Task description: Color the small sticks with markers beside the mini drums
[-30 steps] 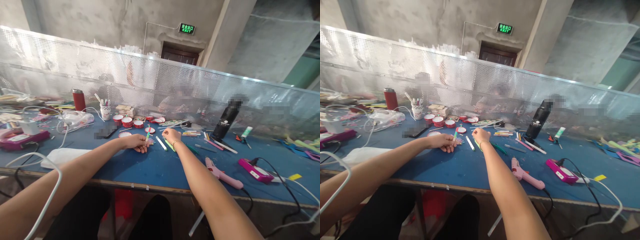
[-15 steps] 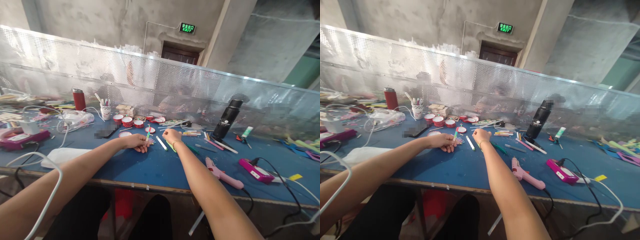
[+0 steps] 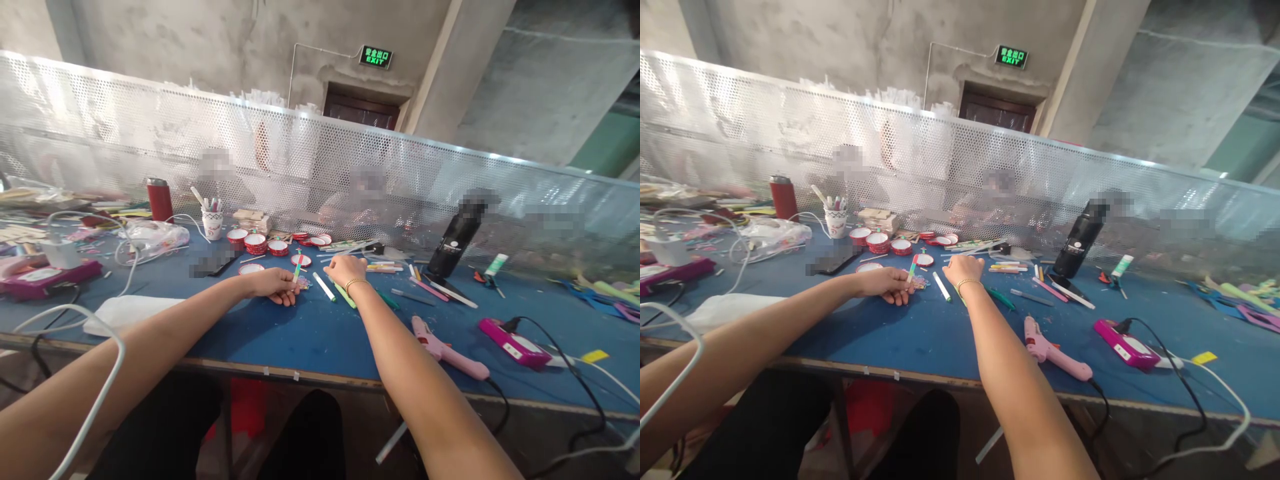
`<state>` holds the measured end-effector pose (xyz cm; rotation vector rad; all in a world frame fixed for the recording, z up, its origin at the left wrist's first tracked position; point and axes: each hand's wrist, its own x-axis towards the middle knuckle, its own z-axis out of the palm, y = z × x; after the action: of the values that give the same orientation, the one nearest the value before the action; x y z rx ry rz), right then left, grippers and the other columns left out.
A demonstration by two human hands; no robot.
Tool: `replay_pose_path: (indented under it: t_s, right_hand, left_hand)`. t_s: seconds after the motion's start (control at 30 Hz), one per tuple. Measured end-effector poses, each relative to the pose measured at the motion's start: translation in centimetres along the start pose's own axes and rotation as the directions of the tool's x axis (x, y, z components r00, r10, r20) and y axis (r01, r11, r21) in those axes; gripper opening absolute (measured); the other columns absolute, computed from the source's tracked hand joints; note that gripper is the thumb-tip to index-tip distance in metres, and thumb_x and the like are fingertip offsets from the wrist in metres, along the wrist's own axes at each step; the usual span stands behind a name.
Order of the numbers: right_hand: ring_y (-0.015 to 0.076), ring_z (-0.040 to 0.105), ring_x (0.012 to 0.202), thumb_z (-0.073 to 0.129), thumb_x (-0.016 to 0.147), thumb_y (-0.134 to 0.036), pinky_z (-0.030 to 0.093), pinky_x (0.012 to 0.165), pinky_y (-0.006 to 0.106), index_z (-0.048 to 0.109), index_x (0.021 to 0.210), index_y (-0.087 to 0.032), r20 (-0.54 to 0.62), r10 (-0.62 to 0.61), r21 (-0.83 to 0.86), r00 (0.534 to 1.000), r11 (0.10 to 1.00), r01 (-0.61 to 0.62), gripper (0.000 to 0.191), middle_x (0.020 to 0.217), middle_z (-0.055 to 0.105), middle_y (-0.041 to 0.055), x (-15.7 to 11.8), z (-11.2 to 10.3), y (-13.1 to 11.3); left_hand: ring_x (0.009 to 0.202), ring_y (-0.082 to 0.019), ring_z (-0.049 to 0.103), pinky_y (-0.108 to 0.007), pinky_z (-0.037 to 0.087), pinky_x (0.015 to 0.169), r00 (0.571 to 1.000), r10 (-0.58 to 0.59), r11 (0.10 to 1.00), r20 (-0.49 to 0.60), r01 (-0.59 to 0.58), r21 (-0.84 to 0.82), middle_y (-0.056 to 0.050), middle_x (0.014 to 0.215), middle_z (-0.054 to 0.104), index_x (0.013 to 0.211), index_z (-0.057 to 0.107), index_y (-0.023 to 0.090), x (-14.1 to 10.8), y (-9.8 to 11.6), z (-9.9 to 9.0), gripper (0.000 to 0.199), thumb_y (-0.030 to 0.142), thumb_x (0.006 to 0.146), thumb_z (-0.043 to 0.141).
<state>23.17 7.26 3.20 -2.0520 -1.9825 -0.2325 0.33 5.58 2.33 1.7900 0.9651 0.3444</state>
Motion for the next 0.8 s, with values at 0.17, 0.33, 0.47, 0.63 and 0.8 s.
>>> replay_pose_path:
  t_s: [0.17,0.33,0.47,0.63,0.8]
  right_hand:
    - [0.0277,0.060,0.101,0.059,0.076,-0.050,0.033,0.090,0.044,0.071,0.086,-0.023,0.062,-0.068,-0.032,0.996,0.997,0.070,0.032,0.101,0.071,0.0107,-0.6,0.4,-1.2]
    - [0.0276,0.062,0.100,0.058,0.082,-0.031,0.036,0.089,0.043,0.067,0.093,-0.019,0.071,-0.071,-0.012,0.995,0.997,0.072,0.019,0.104,0.069,0.0129,-0.5,1.2,-1.5]
    - [0.0236,0.061,0.103,0.047,0.090,-0.027,0.040,0.084,0.034,0.056,0.112,-0.019,0.022,-0.083,0.045,0.996,0.996,0.082,0.025,0.112,0.065,0.0127,-0.1,1.0,-1.0]
    - [0.0234,0.059,0.105,0.048,0.090,-0.028,0.041,0.082,0.030,0.059,0.104,-0.019,0.023,-0.114,0.099,0.993,0.989,0.111,0.020,0.113,0.065,0.0120,0.1,0.9,-0.9]
    - [0.0203,0.059,0.103,0.041,0.094,-0.031,0.041,0.080,0.027,0.056,0.104,-0.020,0.019,-0.141,0.149,0.990,0.979,0.136,0.021,0.113,0.064,0.0094,-0.1,0.9,-1.5]
  left_hand:
    - [0.064,-0.011,0.063,-0.022,0.045,0.058,1.000,-0.001,1.000,-0.003,0.001,0.001,-0.005,0.078,0.071,0.086,0.059,0.017,0.1,-0.1,0.0,0.038,0.052,0.073,0.063]
    - [0.064,-0.011,0.063,-0.022,0.044,0.059,1.000,0.003,1.000,-0.003,-0.003,-0.001,-0.005,0.079,0.071,0.086,0.059,0.017,0.0,0.1,0.0,0.039,0.053,0.072,0.064]
    - [0.063,-0.010,0.063,-0.023,0.044,0.060,1.000,-0.001,1.000,0.010,0.001,-0.002,-0.005,0.078,0.070,0.086,0.058,0.017,-0.2,0.4,0.1,0.040,0.054,0.073,0.063]
    - [0.063,-0.010,0.062,-0.023,0.044,0.061,1.000,0.004,1.000,0.012,-0.004,-0.012,-0.004,0.076,0.070,0.085,0.058,0.017,-0.4,0.5,0.2,0.041,0.055,0.072,0.064]
    - [0.064,-0.011,0.064,-0.022,0.044,0.059,1.000,-0.010,1.000,-0.005,0.010,-0.008,-0.004,0.077,0.071,0.086,0.058,0.017,-0.2,0.2,0.2,0.039,0.053,0.072,0.065]
